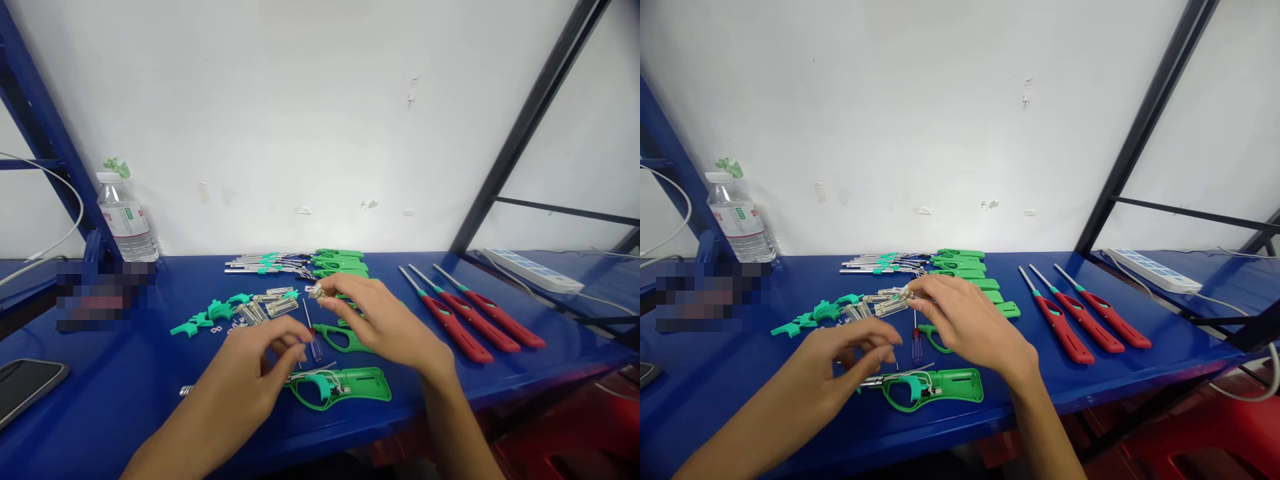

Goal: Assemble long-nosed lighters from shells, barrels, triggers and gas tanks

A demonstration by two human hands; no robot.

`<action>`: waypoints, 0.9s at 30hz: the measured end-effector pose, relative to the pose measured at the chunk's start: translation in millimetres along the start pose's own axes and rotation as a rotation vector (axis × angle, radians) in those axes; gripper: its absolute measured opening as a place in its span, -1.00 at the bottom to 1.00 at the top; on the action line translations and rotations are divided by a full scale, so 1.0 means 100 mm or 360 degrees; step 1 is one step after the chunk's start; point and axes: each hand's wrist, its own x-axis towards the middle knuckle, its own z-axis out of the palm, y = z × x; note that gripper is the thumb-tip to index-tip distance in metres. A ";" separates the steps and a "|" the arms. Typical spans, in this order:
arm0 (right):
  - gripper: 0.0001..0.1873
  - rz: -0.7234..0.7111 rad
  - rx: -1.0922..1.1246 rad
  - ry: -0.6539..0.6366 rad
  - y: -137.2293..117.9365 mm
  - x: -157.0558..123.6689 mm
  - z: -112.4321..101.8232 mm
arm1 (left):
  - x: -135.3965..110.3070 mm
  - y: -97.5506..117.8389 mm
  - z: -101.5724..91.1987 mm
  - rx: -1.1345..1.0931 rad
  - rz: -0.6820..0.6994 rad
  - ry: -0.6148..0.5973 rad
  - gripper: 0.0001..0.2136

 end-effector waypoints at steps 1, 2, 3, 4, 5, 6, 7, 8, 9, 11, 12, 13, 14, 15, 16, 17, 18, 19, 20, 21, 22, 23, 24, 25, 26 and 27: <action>-0.78 0.0053 0.0000 -0.0037 0.00 -0.01 0.00 | -0.02 -0.02 0.01 0.0123 0.0075 -0.0059 -0.81; -0.78 0.0107 0.0002 -0.0094 0.00 -0.01 0.00 | -0.03 -0.04 0.01 0.0236 0.0141 -0.0109 -0.79; -0.77 0.0156 0.0004 -0.0156 0.00 -0.02 0.00 | -0.05 -0.06 0.00 0.0329 0.0187 -0.0154 -0.78; -0.77 0.0195 0.0007 -0.0207 -0.01 -0.02 0.00 | -0.06 -0.08 -0.02 0.0392 0.0211 -0.0193 -0.78; -0.77 0.0219 0.0012 -0.0241 -0.01 -0.02 0.01 | -0.08 -0.11 -0.03 0.0429 0.0216 -0.0226 -0.78; -0.77 0.0237 0.0017 -0.0261 -0.02 -0.02 0.01 | -0.10 -0.13 -0.06 0.0453 0.0212 -0.0256 -0.78; -0.78 0.0254 0.0020 -0.0268 -0.02 -0.03 0.02 | -0.11 -0.15 -0.08 0.0472 0.0210 -0.0279 -0.78; -0.79 0.0273 0.0020 -0.0270 -0.02 -0.03 0.02 | -0.11 -0.17 -0.10 0.0500 0.0205 -0.0304 -0.77; -0.81 0.0293 0.0020 -0.0273 -0.03 -0.03 0.02 | -0.11 -0.19 -0.12 0.0538 0.0191 -0.0337 -0.75; -0.84 0.0315 0.0024 -0.0323 -0.03 -0.04 0.01 | -0.08 -0.21 -0.14 0.0639 0.0162 -0.0453 -0.72; -0.84 0.0319 0.0031 -0.0370 -0.02 -0.04 0.00 | -0.07 -0.21 -0.14 0.0685 0.0148 -0.0506 -0.70; -0.81 0.0321 0.0045 -0.0438 -0.02 -0.05 -0.01 | -0.05 -0.22 -0.14 0.0715 0.0137 -0.0549 -0.68; -0.79 0.0331 0.0070 -0.0523 -0.01 -0.05 -0.02 | -0.03 -0.22 -0.14 0.0730 0.0127 -0.0579 -0.68; -0.77 0.0352 0.0109 -0.0627 -0.01 -0.06 -0.04 | -0.01 -0.22 -0.13 0.0734 0.0118 -0.0598 -0.70; -0.76 0.0383 0.0160 -0.0739 0.00 -0.06 -0.05 | 0.01 -0.23 -0.12 0.0734 0.0106 -0.0603 -0.72; -0.76 0.0416 0.0219 -0.0845 0.01 -0.06 -0.06 | 0.02 -0.24 -0.11 0.0738 0.0090 -0.0606 -0.73; -0.76 0.0444 0.0276 -0.0934 0.02 -0.06 -0.07 | 0.03 -0.25 -0.10 0.0749 0.0081 -0.0609 -0.73; -0.76 0.0462 0.0320 -0.0994 0.03 -0.07 -0.08 | 0.03 -0.26 -0.09 0.0764 0.0075 -0.0611 -0.72; -0.77 0.0470 0.0347 -0.1026 0.04 -0.07 -0.08 | 0.03 -0.27 -0.09 0.0777 0.0071 -0.0600 -0.71; -0.77 0.0471 0.0356 -0.1037 0.04 -0.07 -0.08 | 0.03 -0.28 -0.08 0.0780 0.0067 -0.0585 -0.71; -0.76 0.0472 0.0347 -0.1036 0.05 -0.08 -0.08 | 0.02 -0.29 -0.08 0.0768 0.0065 -0.0571 -0.71; -0.75 0.0476 0.0331 -0.1034 0.05 -0.08 -0.07 | 0.02 -0.30 -0.08 0.0744 0.0068 -0.0560 -0.71; -0.74 0.0481 0.0313 -0.1035 0.06 -0.09 -0.06 | 0.01 -0.30 -0.08 0.0710 0.0074 -0.0546 -0.72; -0.73 0.0485 0.0298 -0.1038 0.06 -0.09 -0.05 | 0.00 -0.30 -0.09 0.0677 0.0081 -0.0530 -0.73; -0.73 0.0485 0.0288 -0.1040 0.05 -0.10 -0.04 | -0.01 -0.30 -0.09 0.0647 0.0089 -0.0519 -0.73; -0.73 0.0483 0.0280 -0.1039 0.05 -0.10 -0.03 | -0.02 -0.29 -0.10 0.0626 0.0094 -0.0510 -0.73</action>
